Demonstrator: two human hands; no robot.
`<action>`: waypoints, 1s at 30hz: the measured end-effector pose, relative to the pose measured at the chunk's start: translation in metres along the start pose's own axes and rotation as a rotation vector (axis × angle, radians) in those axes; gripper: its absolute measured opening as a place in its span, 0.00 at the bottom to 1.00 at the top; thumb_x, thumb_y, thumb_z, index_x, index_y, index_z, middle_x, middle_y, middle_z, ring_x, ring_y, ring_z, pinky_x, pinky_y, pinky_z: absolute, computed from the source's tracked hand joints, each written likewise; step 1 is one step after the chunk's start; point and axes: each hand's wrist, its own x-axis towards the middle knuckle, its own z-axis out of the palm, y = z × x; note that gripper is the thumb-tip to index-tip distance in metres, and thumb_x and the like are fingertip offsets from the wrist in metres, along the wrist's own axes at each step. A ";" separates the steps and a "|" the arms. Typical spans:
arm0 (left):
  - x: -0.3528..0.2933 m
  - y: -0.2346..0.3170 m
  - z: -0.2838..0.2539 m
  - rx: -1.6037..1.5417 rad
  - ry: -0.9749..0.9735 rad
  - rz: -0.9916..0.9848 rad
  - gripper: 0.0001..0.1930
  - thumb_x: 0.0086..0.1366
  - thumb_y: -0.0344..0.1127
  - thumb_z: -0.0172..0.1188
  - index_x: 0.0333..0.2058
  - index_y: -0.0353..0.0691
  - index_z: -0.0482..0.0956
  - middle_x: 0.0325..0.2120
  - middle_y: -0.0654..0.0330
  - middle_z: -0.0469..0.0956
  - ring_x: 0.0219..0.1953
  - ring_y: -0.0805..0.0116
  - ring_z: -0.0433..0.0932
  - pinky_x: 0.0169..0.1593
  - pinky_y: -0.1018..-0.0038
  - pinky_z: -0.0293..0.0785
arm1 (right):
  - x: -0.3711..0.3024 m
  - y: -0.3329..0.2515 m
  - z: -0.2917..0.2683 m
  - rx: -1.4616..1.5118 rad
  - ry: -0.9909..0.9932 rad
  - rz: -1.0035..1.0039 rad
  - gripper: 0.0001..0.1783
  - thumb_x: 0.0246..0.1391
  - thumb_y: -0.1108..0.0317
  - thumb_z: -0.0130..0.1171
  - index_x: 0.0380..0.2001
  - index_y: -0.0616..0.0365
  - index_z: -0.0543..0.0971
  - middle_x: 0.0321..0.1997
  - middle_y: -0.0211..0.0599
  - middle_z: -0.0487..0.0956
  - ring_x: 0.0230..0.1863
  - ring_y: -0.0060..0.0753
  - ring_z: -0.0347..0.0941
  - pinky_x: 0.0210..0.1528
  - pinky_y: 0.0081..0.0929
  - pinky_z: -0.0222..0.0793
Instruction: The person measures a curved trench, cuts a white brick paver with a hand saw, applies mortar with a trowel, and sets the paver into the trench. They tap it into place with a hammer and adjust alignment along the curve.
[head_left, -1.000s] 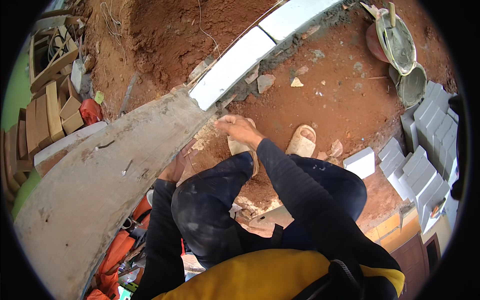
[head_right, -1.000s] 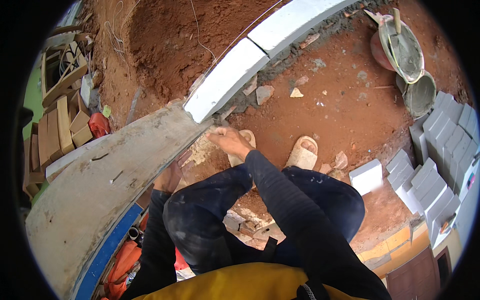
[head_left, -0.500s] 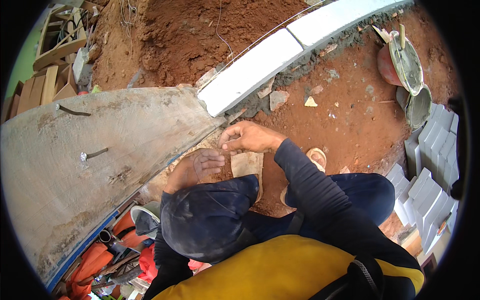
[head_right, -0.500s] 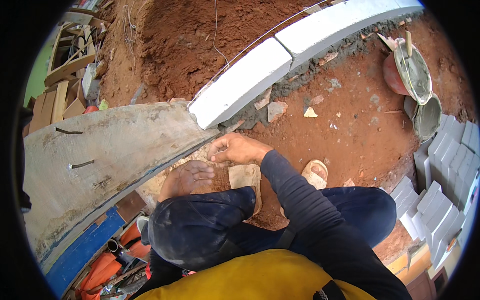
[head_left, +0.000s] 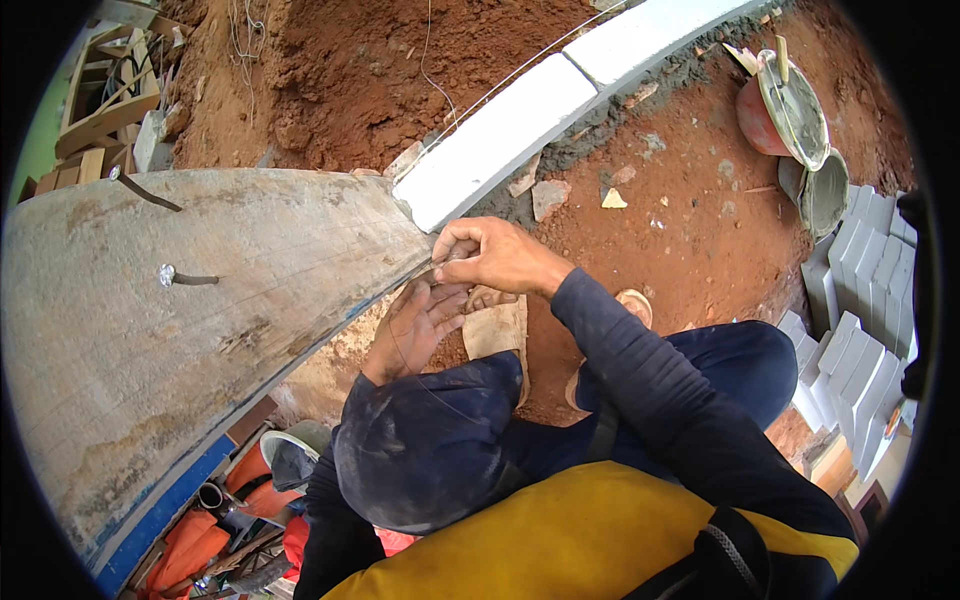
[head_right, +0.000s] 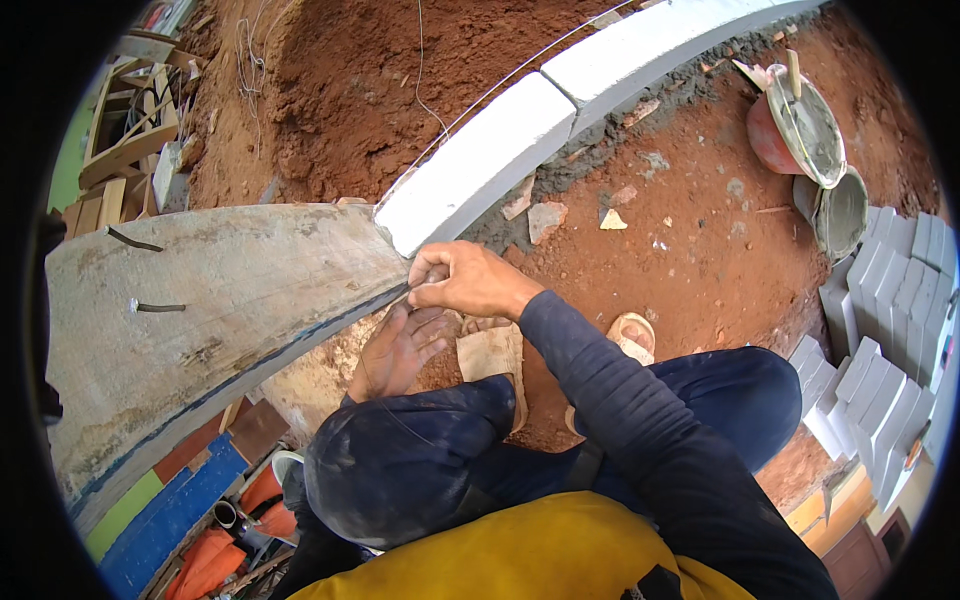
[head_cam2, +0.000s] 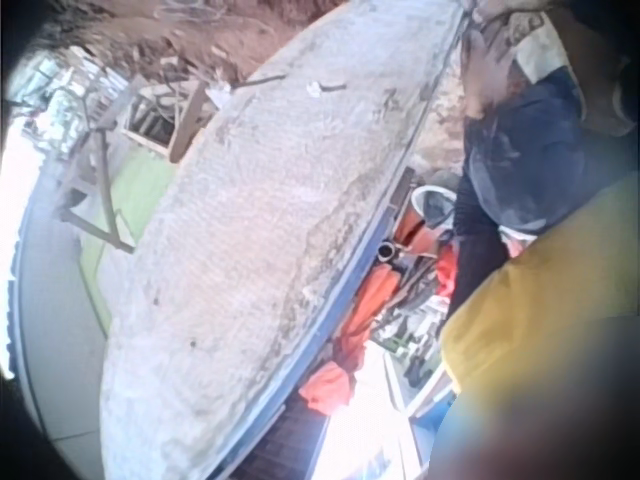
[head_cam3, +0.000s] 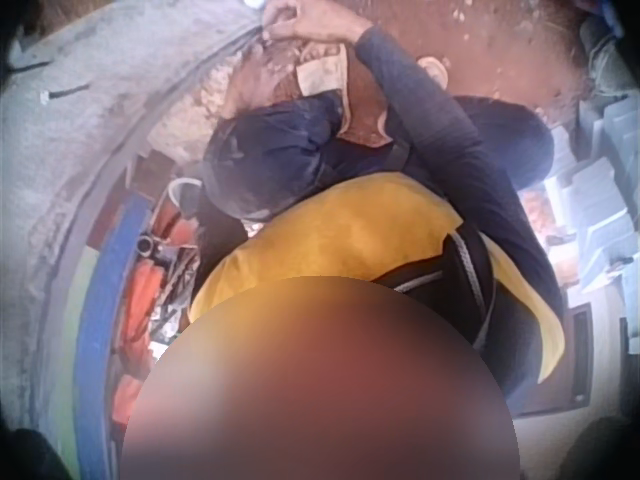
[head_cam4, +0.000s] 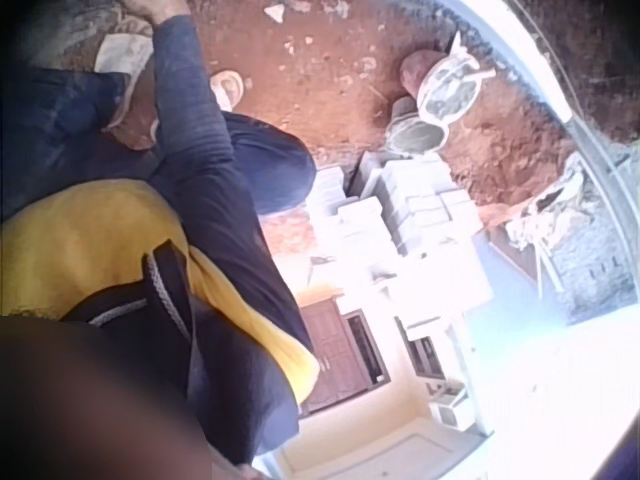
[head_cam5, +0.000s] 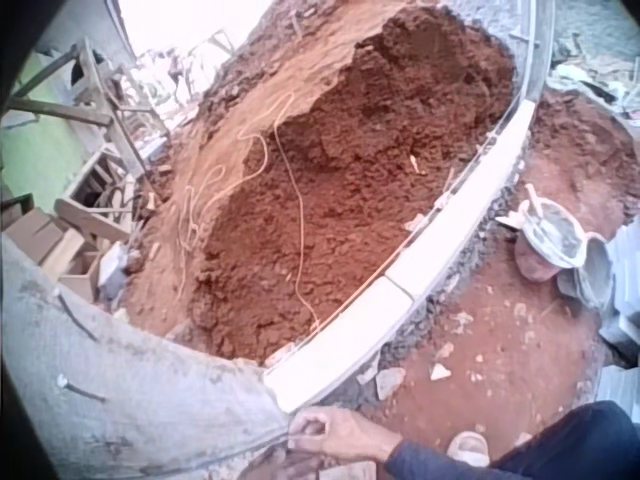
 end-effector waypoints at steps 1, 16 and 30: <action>0.002 -0.001 -0.003 -0.020 -0.023 0.002 0.14 0.78 0.39 0.61 0.56 0.41 0.78 0.48 0.57 0.83 0.55 0.60 0.82 0.55 0.61 0.81 | -0.002 -0.003 0.002 -0.039 0.071 -0.042 0.13 0.55 0.61 0.73 0.39 0.56 0.87 0.40 0.41 0.87 0.41 0.40 0.83 0.45 0.37 0.77; -0.002 0.002 0.013 -0.093 -0.048 0.092 0.09 0.80 0.38 0.58 0.53 0.45 0.80 0.46 0.61 0.84 0.50 0.64 0.84 0.56 0.60 0.82 | -0.057 0.020 0.067 -0.745 0.503 -0.529 0.26 0.59 0.72 0.59 0.62 0.52 0.81 0.63 0.46 0.76 0.59 0.51 0.76 0.58 0.40 0.75; 0.001 -0.012 0.005 0.005 0.021 0.094 0.12 0.80 0.36 0.57 0.56 0.37 0.77 0.47 0.56 0.82 0.52 0.64 0.84 0.53 0.64 0.86 | -0.062 -0.029 0.065 -0.259 0.214 -0.369 0.14 0.61 0.71 0.59 0.49 0.57 0.71 0.28 0.46 0.81 0.24 0.40 0.79 0.29 0.44 0.74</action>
